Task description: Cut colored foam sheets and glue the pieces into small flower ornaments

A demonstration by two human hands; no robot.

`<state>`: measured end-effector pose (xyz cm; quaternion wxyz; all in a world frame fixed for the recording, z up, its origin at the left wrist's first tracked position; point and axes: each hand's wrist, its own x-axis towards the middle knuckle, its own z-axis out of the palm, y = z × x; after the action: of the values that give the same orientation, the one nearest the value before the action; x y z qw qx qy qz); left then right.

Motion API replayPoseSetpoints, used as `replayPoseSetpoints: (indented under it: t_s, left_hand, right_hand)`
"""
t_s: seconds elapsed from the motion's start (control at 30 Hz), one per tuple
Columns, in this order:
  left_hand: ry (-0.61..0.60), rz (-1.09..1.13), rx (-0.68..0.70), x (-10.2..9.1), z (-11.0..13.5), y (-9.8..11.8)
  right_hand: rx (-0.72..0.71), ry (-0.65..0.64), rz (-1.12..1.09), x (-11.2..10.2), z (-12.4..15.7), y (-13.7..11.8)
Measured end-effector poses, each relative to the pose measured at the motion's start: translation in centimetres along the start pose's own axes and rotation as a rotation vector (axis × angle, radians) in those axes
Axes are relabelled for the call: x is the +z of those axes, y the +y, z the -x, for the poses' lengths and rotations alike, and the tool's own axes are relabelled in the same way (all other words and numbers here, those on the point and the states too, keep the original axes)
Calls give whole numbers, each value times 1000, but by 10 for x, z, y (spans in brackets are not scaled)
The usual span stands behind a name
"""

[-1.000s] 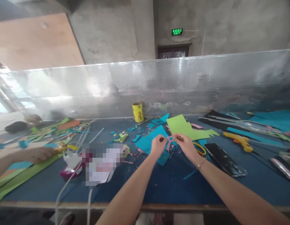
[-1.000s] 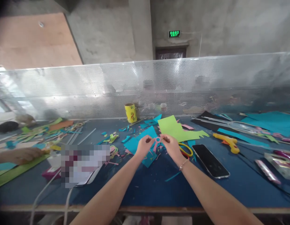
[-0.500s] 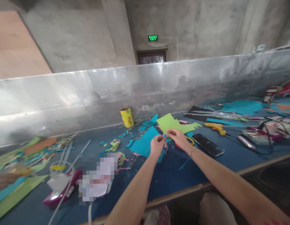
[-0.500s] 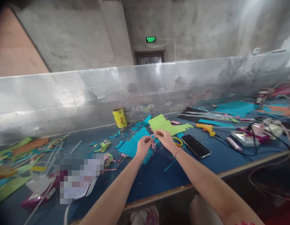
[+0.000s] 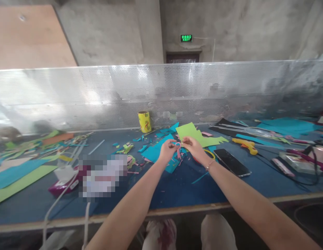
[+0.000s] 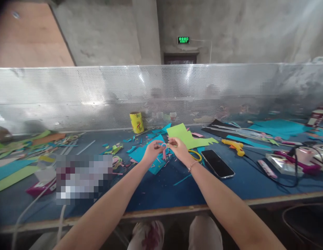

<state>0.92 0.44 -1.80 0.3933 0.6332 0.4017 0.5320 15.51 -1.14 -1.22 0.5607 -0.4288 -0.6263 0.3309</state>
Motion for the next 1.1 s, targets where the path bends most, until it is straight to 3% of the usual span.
replayPoseSetpoints:
  t_s: [0.07, 0.17, 0.27, 0.53, 0.73, 0.83, 1.0, 1.1]
  left_hand:
    - [41, -1, -31, -2, 0, 2]
    - [144, 41, -95, -4, 0, 7]
    - [193, 111, -122, -3, -1, 9]
    - [127, 199, -121, 2, 0, 7]
    - [83, 203, -204, 1, 4, 11]
    - [6, 207, -221, 3, 5, 12]
    - [-106, 376, -263, 2, 4, 15]
    - [-53, 356, -260, -5, -2, 12]
  right_hand:
    - [87, -7, -15, 1, 2, 0]
    - [218, -216, -37, 5, 9, -6]
    - [232, -375, -23, 11, 15, -15]
    - [140, -378, 74, 5, 7, -5]
    - [51, -164, 218, -8, -1, -4]
    - [32, -199, 155, -10, -2, -7]
    - [130, -147, -53, -9, -5, -3]
    - [182, -128, -91, -12, -8, 1]
